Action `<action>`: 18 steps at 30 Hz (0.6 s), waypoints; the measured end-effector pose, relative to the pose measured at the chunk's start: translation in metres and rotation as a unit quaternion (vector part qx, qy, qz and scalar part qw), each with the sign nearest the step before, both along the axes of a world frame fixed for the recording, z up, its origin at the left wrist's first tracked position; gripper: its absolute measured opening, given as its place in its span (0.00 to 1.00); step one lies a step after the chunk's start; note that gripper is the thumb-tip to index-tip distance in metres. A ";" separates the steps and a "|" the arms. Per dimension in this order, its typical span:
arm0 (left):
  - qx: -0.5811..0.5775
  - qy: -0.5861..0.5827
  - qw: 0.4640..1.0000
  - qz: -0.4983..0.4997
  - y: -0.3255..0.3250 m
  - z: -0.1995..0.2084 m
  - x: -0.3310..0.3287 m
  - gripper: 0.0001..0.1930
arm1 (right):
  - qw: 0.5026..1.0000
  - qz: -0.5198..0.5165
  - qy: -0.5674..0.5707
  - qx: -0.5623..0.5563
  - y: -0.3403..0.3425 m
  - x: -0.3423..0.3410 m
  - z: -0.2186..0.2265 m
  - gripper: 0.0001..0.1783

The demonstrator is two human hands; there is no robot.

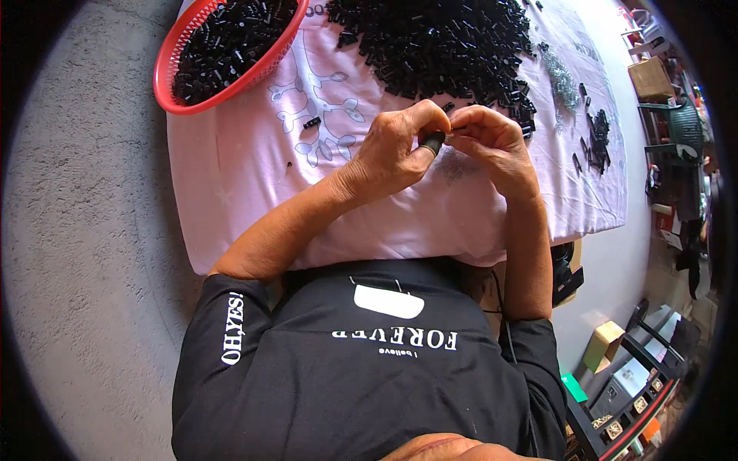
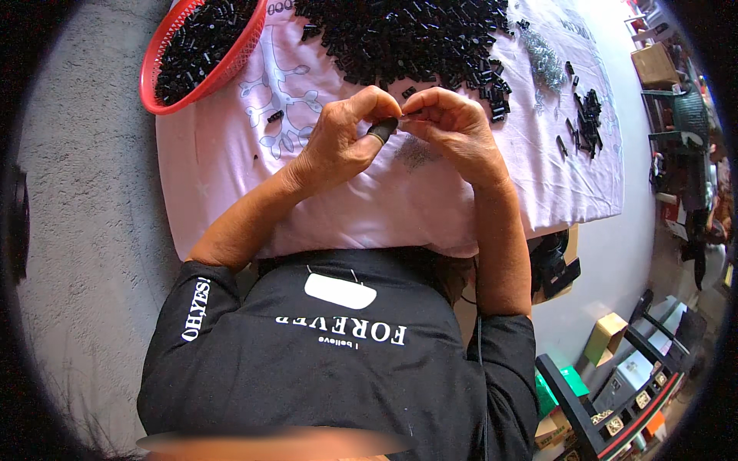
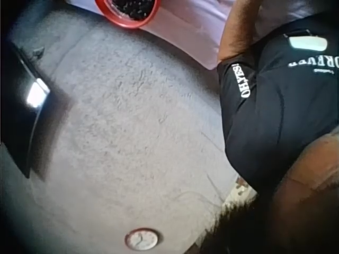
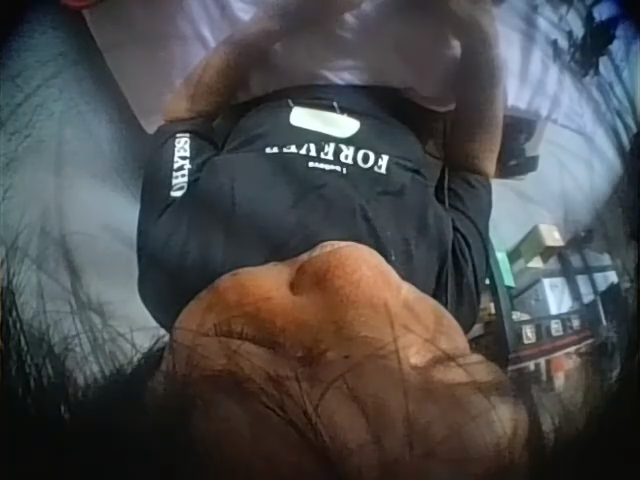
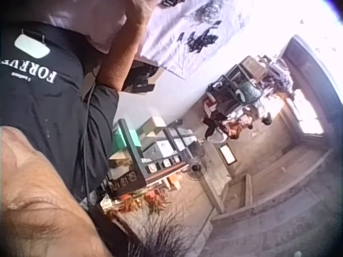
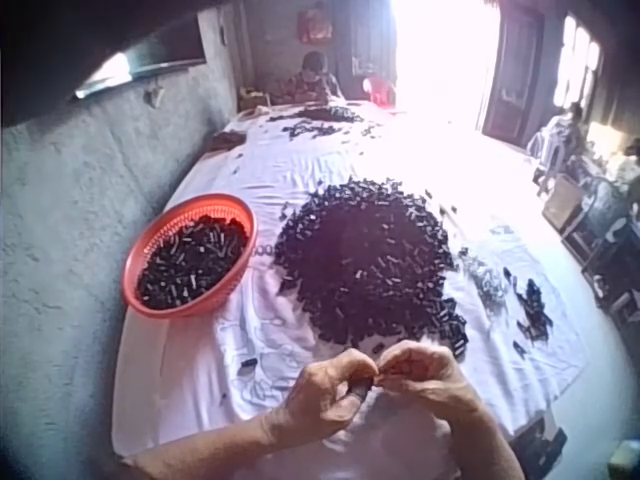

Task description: Manual assembly of small black plastic components on a workshop table.

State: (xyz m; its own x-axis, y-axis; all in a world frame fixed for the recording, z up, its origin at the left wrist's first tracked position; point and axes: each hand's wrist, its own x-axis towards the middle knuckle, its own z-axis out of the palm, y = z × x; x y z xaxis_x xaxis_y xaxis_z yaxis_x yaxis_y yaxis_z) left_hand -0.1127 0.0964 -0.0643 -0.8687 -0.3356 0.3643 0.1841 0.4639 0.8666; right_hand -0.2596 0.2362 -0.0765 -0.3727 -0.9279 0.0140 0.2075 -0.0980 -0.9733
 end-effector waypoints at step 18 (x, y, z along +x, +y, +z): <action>0.061 -0.077 0.995 0.006 -0.002 0.004 0.001 0.10 | 1.000 -0.004 -0.013 -0.002 0.002 -0.001 0.004 0.12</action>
State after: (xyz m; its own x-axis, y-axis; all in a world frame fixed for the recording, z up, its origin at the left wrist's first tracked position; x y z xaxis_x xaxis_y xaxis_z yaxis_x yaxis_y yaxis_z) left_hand -0.1117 0.0942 -0.0605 -0.9070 -0.3791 0.1834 0.0403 0.3554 0.9338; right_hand -0.2610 0.2380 -0.0725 -0.3804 -0.9248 0.0076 0.2311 -0.1030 -0.9675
